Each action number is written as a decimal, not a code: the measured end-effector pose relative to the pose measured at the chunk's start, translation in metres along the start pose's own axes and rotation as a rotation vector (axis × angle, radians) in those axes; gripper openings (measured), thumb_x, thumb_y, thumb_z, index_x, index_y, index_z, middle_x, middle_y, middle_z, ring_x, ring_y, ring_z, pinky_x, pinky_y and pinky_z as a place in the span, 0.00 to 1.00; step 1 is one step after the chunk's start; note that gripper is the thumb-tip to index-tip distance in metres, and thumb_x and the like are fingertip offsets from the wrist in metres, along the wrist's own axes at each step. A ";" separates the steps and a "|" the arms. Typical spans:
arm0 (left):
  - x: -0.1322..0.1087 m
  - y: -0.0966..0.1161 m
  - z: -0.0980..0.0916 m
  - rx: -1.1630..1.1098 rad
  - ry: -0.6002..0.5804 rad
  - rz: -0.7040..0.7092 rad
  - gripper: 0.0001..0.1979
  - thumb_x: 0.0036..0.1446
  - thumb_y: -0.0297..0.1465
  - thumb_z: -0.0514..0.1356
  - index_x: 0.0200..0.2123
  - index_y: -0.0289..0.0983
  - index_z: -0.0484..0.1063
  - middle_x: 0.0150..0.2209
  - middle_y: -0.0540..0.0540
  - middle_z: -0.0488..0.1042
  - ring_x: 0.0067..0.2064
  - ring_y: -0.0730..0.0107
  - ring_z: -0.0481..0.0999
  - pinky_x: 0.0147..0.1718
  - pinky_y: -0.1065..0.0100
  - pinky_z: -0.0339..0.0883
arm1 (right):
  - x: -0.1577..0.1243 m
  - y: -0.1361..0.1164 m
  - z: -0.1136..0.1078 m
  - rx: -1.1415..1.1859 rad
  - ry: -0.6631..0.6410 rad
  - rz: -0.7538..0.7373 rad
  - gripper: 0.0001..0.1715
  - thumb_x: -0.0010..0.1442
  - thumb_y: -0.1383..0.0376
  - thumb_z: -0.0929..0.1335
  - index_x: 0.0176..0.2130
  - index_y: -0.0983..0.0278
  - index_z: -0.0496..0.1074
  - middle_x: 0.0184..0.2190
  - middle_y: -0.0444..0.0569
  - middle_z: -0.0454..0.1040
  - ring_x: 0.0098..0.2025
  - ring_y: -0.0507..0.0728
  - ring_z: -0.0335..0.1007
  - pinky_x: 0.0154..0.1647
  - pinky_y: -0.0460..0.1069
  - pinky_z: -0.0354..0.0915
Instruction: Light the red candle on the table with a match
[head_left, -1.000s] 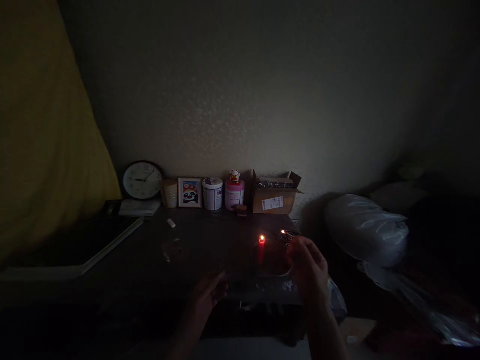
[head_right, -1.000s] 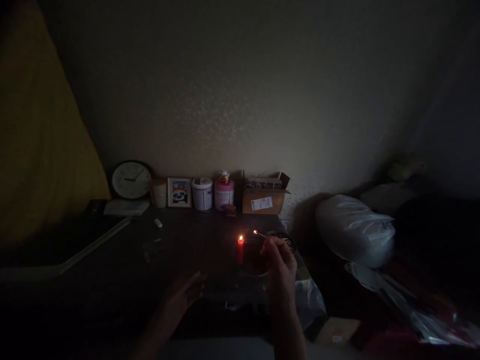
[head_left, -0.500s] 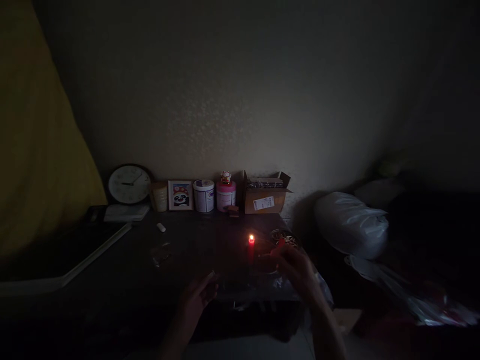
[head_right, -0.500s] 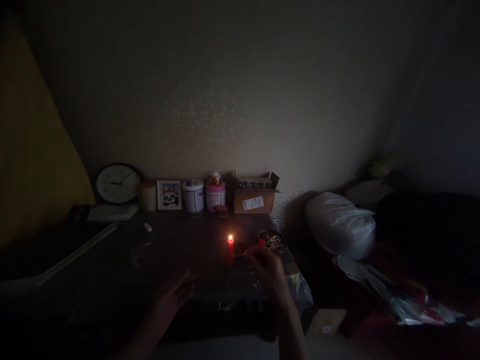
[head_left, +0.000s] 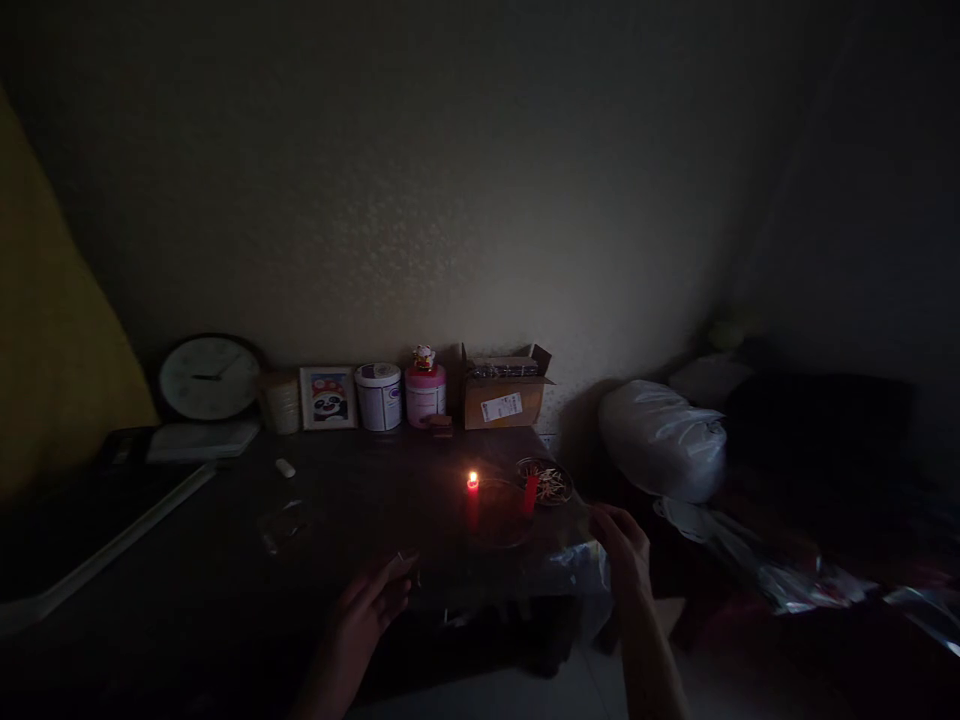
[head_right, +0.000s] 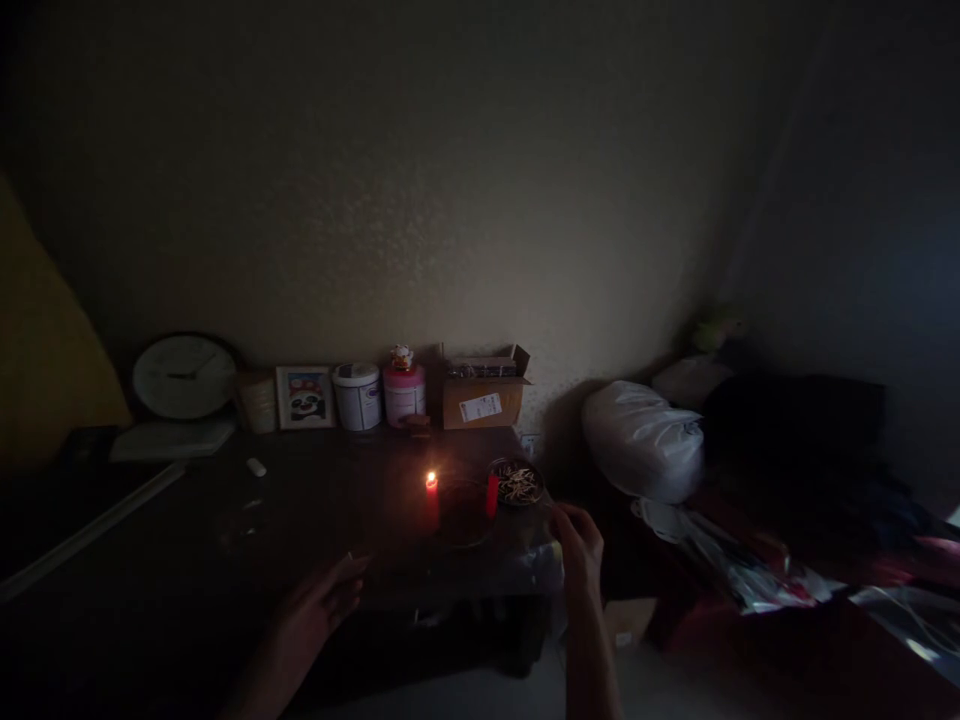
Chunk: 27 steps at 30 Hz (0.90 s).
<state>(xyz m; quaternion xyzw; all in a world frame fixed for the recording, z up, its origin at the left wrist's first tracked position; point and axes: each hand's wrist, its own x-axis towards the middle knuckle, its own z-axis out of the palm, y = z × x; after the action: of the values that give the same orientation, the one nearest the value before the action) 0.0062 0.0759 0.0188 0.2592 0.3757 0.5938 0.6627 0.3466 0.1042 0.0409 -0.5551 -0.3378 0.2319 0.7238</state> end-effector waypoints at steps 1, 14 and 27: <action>0.000 0.000 0.000 0.004 0.005 -0.002 0.17 0.36 0.36 0.69 0.33 0.39 0.78 0.38 0.43 0.80 0.37 0.62 0.76 0.36 0.65 0.68 | 0.003 0.006 0.001 -0.006 0.003 0.003 0.22 0.39 0.53 0.73 0.29 0.68 0.73 0.22 0.44 0.72 0.25 0.52 0.66 0.27 0.46 0.64; 0.008 -0.007 -0.005 0.082 0.043 -0.065 0.13 0.42 0.35 0.65 0.34 0.38 0.76 0.41 0.39 0.79 0.40 0.54 0.77 0.39 0.58 0.69 | 0.053 0.035 0.045 -0.329 -0.099 -0.036 0.14 0.42 0.59 0.71 0.27 0.67 0.75 0.22 0.45 0.75 0.30 0.57 0.71 0.29 0.48 0.63; 0.017 -0.012 -0.015 0.115 0.017 -0.039 0.14 0.39 0.39 0.66 0.32 0.40 0.76 0.42 0.41 0.79 0.51 0.47 0.72 0.47 0.51 0.67 | 0.092 0.038 0.087 -0.563 -0.146 -0.038 0.12 0.59 0.61 0.67 0.40 0.67 0.71 0.38 0.48 0.74 0.39 0.54 0.71 0.41 0.52 0.67</action>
<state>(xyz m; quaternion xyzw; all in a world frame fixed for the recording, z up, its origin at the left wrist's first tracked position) 0.0015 0.0891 -0.0026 0.2846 0.4196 0.5604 0.6549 0.3441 0.2362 0.0389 -0.7094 -0.4506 0.1548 0.5194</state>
